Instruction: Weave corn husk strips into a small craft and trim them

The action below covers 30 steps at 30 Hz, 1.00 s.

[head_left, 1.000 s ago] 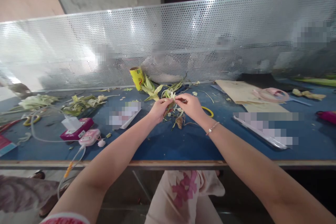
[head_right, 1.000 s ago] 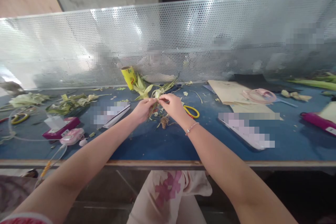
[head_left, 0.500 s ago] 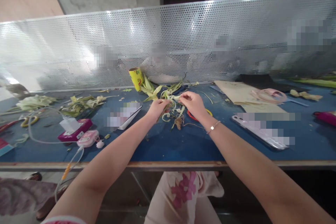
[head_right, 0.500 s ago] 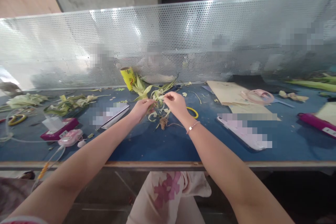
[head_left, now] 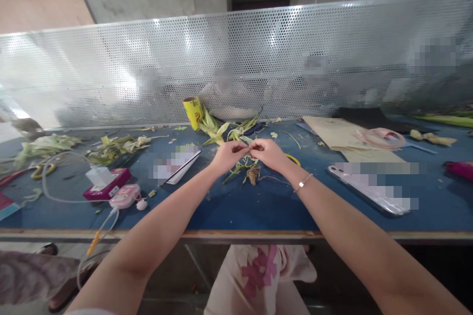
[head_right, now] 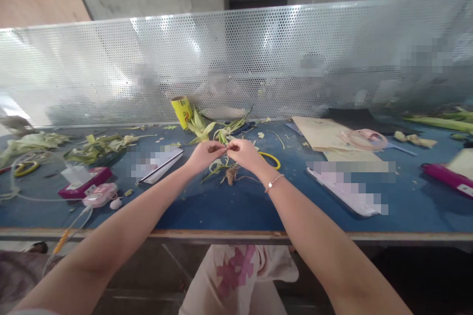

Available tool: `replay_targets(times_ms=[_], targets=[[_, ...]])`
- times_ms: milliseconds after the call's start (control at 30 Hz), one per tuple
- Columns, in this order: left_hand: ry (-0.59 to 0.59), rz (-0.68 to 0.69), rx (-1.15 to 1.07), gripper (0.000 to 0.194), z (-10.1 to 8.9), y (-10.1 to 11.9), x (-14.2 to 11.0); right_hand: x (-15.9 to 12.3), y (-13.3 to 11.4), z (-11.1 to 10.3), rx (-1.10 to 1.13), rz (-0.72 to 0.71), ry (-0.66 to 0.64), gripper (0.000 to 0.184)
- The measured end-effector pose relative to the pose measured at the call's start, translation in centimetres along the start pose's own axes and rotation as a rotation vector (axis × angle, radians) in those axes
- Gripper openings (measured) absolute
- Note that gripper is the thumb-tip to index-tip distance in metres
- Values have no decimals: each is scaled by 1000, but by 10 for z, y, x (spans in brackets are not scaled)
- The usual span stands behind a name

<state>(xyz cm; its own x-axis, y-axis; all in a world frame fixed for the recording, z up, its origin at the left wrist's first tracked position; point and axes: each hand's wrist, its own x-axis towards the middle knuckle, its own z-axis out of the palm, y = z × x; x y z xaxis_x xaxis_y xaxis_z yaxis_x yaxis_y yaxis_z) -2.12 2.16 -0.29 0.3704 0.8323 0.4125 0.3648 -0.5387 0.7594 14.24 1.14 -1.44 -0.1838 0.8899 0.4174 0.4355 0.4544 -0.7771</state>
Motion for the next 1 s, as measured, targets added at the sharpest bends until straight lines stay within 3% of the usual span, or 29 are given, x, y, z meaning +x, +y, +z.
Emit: replay_targets(times_ms=[133,367,433,567,633,733,933,1000], targets=[[-46,-64,-133,16,0,-5,0,-3,-3,0,-126,-50,8,11],[9,-185,-405,15,2,-4,1,1,1,-14,-233,-30,74,13],[61,-231,-480,15,1,-5,2,4,13,-25,-430,43,126,14],[150,-323,-579,14,-2,-11,6,5,32,-41,-852,409,-70,30],[181,-343,-607,13,-4,-12,7,5,34,-42,-882,493,-162,34],[205,-354,-631,13,-4,-13,7,6,34,-38,-860,504,-211,36],[233,-383,-709,18,-4,-12,7,10,44,-35,-802,522,-153,19],[260,-379,-752,20,-5,-12,8,10,44,-38,-765,507,-87,24]])
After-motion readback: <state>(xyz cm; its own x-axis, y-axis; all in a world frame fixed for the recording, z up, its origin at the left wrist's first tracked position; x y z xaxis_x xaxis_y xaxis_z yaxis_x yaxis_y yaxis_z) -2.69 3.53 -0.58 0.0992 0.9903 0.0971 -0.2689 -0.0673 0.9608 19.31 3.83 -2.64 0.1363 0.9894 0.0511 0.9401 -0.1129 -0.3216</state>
